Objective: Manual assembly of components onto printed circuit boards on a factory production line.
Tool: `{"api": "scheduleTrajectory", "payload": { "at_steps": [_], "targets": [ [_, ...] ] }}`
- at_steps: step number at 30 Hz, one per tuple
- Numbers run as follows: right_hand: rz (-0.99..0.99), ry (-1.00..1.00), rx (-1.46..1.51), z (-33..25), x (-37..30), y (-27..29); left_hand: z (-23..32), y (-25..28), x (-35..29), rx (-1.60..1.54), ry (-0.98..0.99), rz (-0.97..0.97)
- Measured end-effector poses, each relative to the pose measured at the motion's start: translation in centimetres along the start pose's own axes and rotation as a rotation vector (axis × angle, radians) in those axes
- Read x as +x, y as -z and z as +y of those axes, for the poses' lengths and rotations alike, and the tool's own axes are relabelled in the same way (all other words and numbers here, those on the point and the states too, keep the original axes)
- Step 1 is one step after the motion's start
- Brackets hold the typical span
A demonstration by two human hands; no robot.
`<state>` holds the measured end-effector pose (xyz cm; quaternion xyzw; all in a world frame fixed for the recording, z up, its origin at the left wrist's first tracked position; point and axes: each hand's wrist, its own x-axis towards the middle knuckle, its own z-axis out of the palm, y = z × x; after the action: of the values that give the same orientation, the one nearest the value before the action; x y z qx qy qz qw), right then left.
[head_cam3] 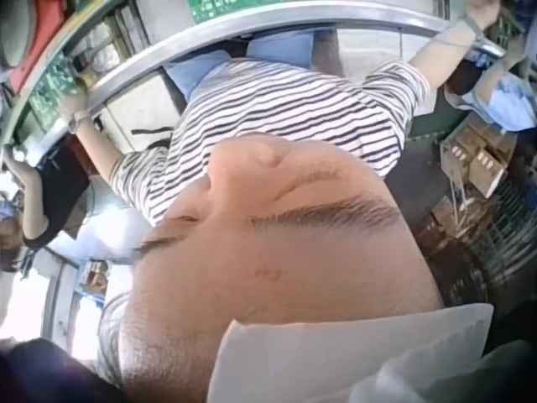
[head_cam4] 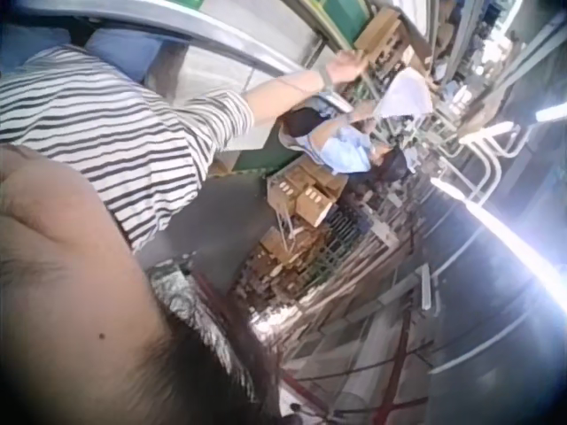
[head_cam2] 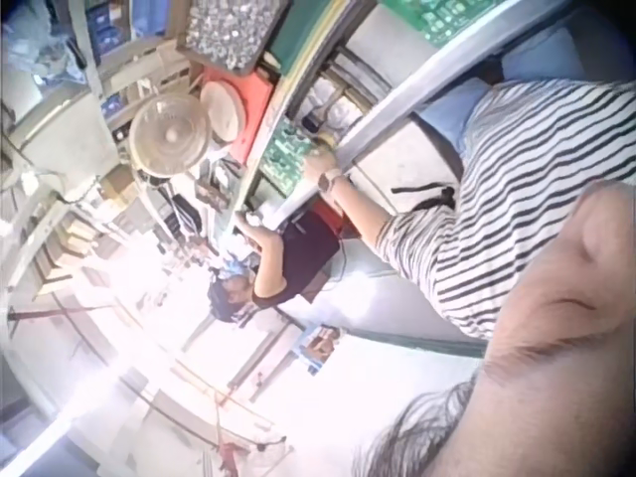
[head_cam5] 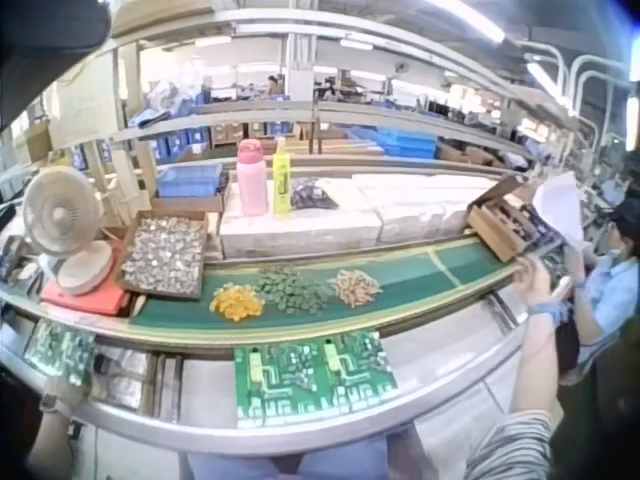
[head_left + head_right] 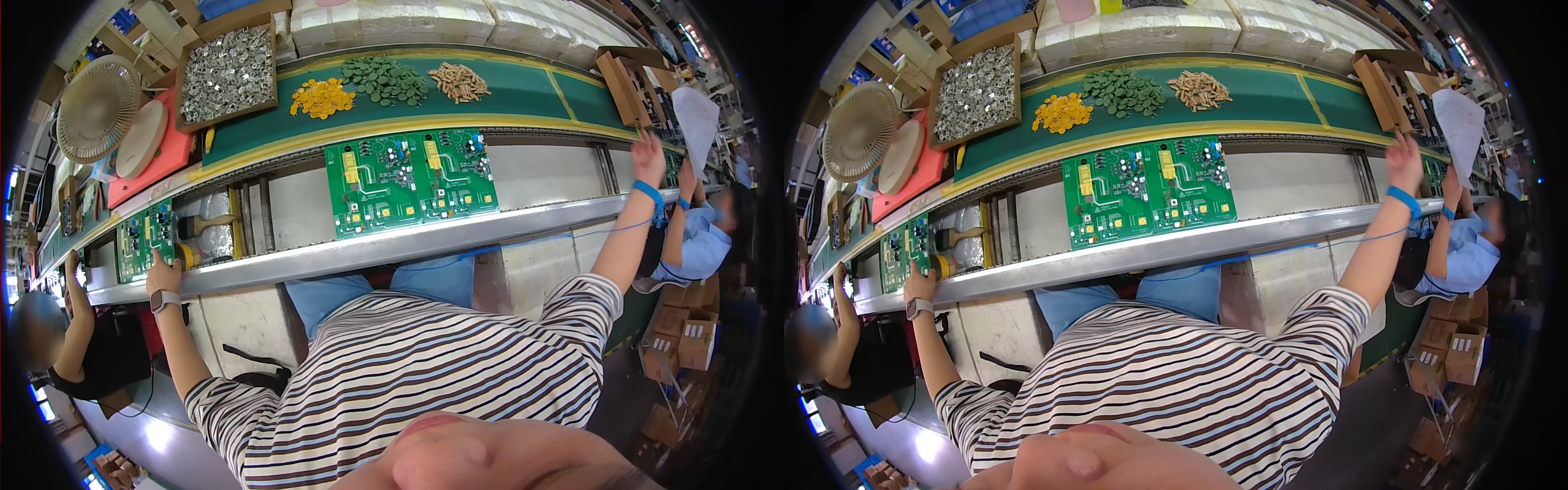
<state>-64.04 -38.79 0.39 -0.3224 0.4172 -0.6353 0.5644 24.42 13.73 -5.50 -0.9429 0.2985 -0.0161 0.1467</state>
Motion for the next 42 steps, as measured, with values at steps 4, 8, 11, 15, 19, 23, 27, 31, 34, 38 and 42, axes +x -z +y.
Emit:
{"api": "scheduleTrajectory", "payload": {
  "at_steps": [4,8,11,15,19,23,27,31,34,38,42],
  "targets": [
    [-0.927,0.281,-0.633,10.9,-21.9,-27.1,2.2,0.5,-3.3,-0.059,-0.082,0.041],
    [-1.545,1.042,-0.922,21.0,-35.0,-34.5,7.0,2.9,-6.5,-0.165,-0.257,0.045],
    [-1.606,1.126,-0.853,26.4,-38.1,-36.2,8.6,3.2,-9.1,-0.204,-0.424,0.138],
    [-1.624,1.066,-1.121,28.1,-38.4,-36.2,11.6,5.0,-11.8,-0.275,-0.650,0.148],
    [-1.579,0.932,-1.253,25.9,-36.9,-34.3,14.2,6.8,-13.1,-0.337,-0.810,0.105],
    [-1.395,0.858,-1.369,22.7,-34.2,-30.4,16.6,9.6,-12.0,-0.354,-1.035,0.105],
    [-1.110,0.828,-1.557,19.8,-31.0,-25.5,21.1,11.0,-6.2,-0.555,-1.084,0.158],
    [-0.819,0.854,-1.695,17.5,-26.7,-21.2,27.2,10.0,2.1,-0.561,-0.916,0.318],
    [-0.654,0.773,-1.946,16.1,-23.6,-17.9,30.5,9.7,4.6,-0.414,-0.818,0.283],
    [-0.556,0.828,-1.985,16.4,-20.9,-19.5,31.9,9.4,5.2,-0.311,-0.789,0.304],
    [-0.773,0.932,-1.635,19.5,-22.0,-29.9,31.9,9.0,5.6,-0.320,-0.761,0.298]
  ]
}}
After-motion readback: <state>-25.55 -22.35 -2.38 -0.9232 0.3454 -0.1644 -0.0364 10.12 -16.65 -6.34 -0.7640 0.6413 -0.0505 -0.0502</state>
